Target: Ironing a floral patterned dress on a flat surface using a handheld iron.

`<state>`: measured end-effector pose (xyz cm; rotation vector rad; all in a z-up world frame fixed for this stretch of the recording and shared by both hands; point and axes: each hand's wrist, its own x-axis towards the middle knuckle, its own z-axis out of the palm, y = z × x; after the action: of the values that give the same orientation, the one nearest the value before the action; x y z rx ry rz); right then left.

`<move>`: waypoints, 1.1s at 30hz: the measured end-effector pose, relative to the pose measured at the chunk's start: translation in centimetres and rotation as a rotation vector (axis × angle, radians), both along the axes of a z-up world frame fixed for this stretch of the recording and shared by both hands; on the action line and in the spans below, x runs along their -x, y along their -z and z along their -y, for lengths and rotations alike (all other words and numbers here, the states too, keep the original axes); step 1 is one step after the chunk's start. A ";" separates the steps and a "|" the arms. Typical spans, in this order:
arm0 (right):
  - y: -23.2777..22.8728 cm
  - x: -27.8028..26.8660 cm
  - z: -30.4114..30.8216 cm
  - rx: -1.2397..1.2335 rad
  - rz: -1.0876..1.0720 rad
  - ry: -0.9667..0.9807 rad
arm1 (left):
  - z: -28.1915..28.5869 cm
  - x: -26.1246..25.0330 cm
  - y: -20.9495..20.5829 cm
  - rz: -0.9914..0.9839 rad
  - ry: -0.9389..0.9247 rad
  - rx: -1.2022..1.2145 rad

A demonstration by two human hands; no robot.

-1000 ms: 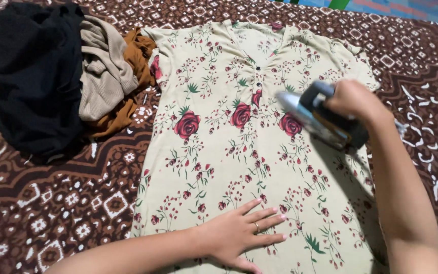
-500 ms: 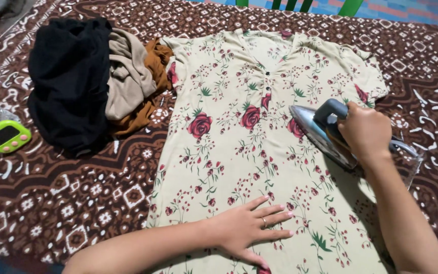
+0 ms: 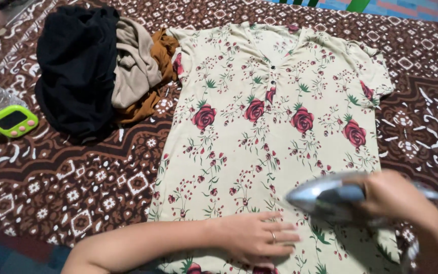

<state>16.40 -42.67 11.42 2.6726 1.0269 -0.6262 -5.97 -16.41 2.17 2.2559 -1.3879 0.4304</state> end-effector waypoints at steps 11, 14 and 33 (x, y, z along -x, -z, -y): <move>5.6 -2.7 0.6 -0.372 0.580 -0.293 | 2.1 2.1 4.7 0.078 0.002 -0.271; 5.7 -9.7 -2.7 -0.381 0.733 -0.301 | 2.0 1.8 5.3 0.080 0.017 -0.290; 3.4 -22.7 -12.4 -0.297 0.568 0.056 | 1.8 1.2 4.3 -0.073 0.142 -0.229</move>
<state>39.10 -30.27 8.04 2.8616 0.9306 0.3009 -7.20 -18.18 -2.16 2.3040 -1.6175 0.1467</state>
